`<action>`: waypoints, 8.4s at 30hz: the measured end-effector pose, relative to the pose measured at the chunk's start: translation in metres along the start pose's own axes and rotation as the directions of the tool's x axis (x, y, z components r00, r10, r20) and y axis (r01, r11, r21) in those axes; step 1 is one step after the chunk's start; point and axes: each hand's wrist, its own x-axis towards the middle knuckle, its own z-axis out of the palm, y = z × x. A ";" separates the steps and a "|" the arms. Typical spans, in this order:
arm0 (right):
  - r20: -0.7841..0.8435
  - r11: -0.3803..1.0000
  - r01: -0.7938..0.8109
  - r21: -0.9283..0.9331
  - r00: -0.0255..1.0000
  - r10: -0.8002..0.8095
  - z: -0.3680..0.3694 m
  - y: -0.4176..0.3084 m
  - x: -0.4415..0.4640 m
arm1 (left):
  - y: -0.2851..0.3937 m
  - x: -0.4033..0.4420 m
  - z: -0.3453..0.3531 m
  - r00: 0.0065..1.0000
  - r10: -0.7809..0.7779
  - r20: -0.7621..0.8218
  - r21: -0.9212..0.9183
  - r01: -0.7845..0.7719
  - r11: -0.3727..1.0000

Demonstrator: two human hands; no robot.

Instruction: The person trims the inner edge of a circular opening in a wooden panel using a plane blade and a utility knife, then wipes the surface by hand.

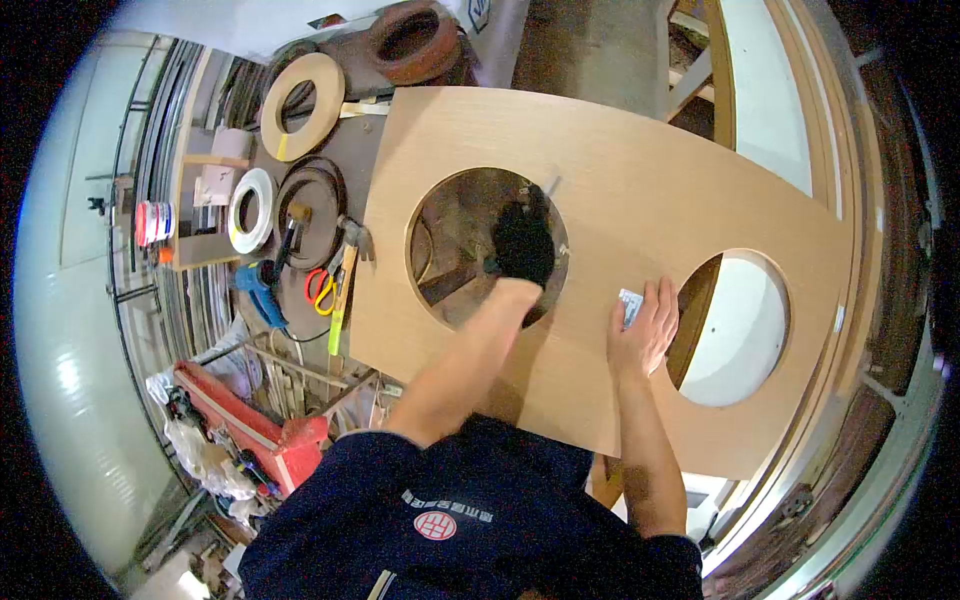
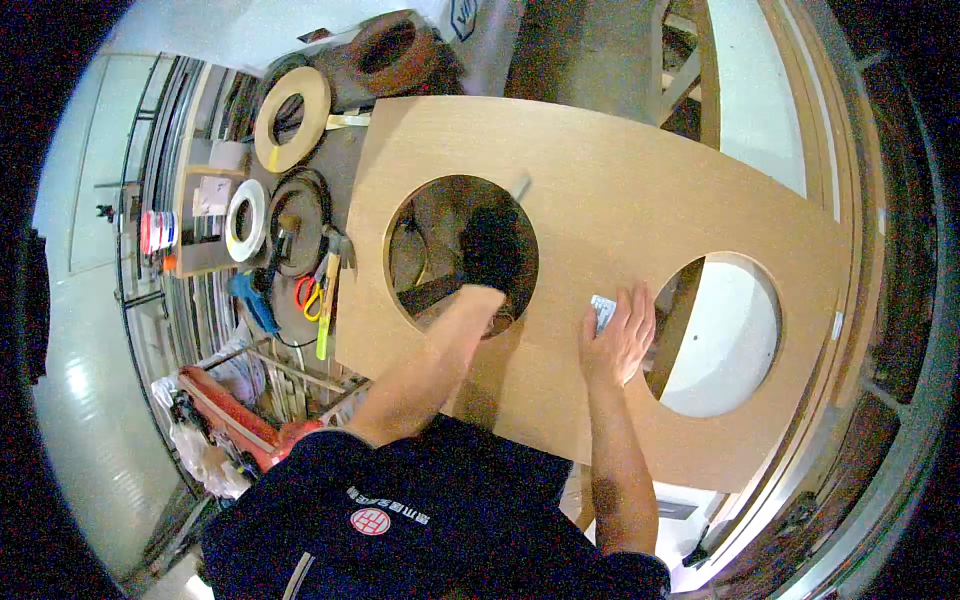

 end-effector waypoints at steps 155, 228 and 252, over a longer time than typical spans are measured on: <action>0.541 0.867 -0.103 0.488 0.815 -0.207 0.158 -0.294 0.100 | -0.335 0.006 -0.299 0.941 -0.033 -0.336 0.336 0.153 0.930; 0.592 0.849 -0.203 0.488 0.792 -0.150 0.162 -0.288 0.081 | -0.257 -0.058 -0.206 0.998 -0.052 0.021 -0.020 0.052 0.998; 0.638 0.865 -0.119 0.487 0.726 -0.259 0.165 -0.293 0.060 | -0.258 -0.058 -0.205 0.999 -0.032 -0.002 -0.047 0.032 0.998</action>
